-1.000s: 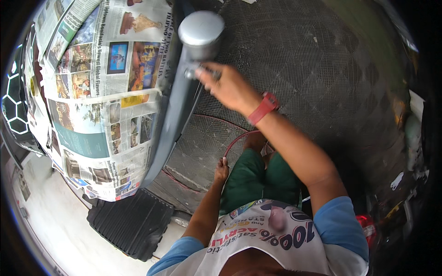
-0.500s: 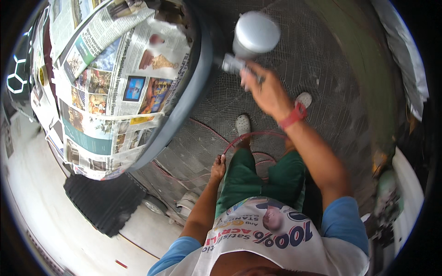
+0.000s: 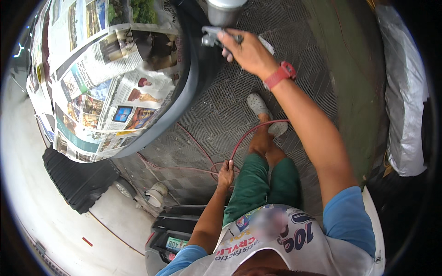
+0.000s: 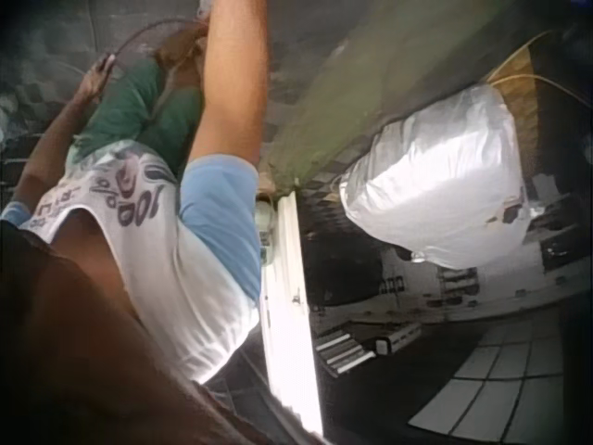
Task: The person uses a spray gun to apply paint to a car bumper. The person holds the spray gun in the right hand and the air hose in the left hand, moving the gun back and forth across the bumper surface. The person walks around the bumper to cover different sections.
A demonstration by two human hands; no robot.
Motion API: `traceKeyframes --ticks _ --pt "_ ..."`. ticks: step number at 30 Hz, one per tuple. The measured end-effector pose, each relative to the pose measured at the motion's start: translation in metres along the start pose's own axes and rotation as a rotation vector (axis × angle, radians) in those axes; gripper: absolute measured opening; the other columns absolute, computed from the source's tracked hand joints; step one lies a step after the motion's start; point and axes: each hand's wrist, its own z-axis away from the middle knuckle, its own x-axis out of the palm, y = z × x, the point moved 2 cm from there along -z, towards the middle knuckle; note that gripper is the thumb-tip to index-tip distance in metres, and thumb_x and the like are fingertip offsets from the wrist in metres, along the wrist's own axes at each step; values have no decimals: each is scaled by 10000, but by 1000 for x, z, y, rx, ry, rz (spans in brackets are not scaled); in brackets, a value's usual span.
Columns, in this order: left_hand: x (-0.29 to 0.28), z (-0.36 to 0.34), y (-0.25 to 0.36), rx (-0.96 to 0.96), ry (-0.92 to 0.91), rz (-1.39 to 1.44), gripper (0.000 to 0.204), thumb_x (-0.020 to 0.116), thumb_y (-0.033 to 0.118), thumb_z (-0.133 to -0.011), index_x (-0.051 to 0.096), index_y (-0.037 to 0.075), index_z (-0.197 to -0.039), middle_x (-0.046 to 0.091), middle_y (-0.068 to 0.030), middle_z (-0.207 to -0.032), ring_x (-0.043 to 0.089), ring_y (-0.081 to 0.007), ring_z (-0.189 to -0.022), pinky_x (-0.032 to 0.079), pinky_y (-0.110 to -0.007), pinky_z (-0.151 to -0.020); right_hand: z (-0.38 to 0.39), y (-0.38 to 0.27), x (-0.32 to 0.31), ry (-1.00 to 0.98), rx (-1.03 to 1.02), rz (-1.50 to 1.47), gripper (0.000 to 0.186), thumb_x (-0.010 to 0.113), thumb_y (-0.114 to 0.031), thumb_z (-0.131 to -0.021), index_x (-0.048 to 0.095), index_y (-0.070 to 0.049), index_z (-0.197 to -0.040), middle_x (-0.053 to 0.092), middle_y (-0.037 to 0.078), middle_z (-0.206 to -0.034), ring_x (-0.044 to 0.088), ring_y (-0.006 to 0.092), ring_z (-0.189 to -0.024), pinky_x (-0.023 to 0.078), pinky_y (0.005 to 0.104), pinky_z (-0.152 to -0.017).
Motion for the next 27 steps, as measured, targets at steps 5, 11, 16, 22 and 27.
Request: traceKeyframes --ticks 5,11,16,22,27 --pt "13 -36 44 21 -26 158 564 369 538 -1096 553 5 -1076 639 -261 -933 637 -456 -925 489 -510 -859 -93 -31 -35 143 -12 36 555 547 -554 -1022 742 -50 -1150 712 78 -745 704 176 -705 565 339 -730" --pt "18 -53 79 -44 -64 235 573 374 560 -1086 557 17 -1104 648 -271 -950 638 -485 -933 488 -529 -850 -152 -11 -57 263 -203 123 565 579 -551 -1017 723 -54 -1244 742 102 -787 726 191 -708 574 349 -708" --pt "13 -49 122 -109 -46 144 565 356 561 -1089 556 35 -1142 636 -319 -1016 589 -564 -1009 451 -593 -863 -170 -46 -66 -74 47 -71 577 530 -541 -1046 721 -22 -1211 760 83 -829 715 123 -697 522 254 -518" --pt "39 -26 161 -194 88 193 507 383 482 -1105 564 11 -1058 634 -305 -958 599 -537 -949 458 -572 -817 -276 -46 -97 -141 133 -386 577 367 -528 -1106 661 -62 -1280 744 110 -917 726 176 -705 467 261 -402" --pt "104 9 203 -287 177 211 453 408 409 -1108 549 -2 -977 621 -297 -892 593 -525 -885 455 -562 -772 -330 33 -88 -234 309 -380 548 422 -521 -1086 672 -33 -1090 694 81 -737 648 172 -546 442 293 -388"
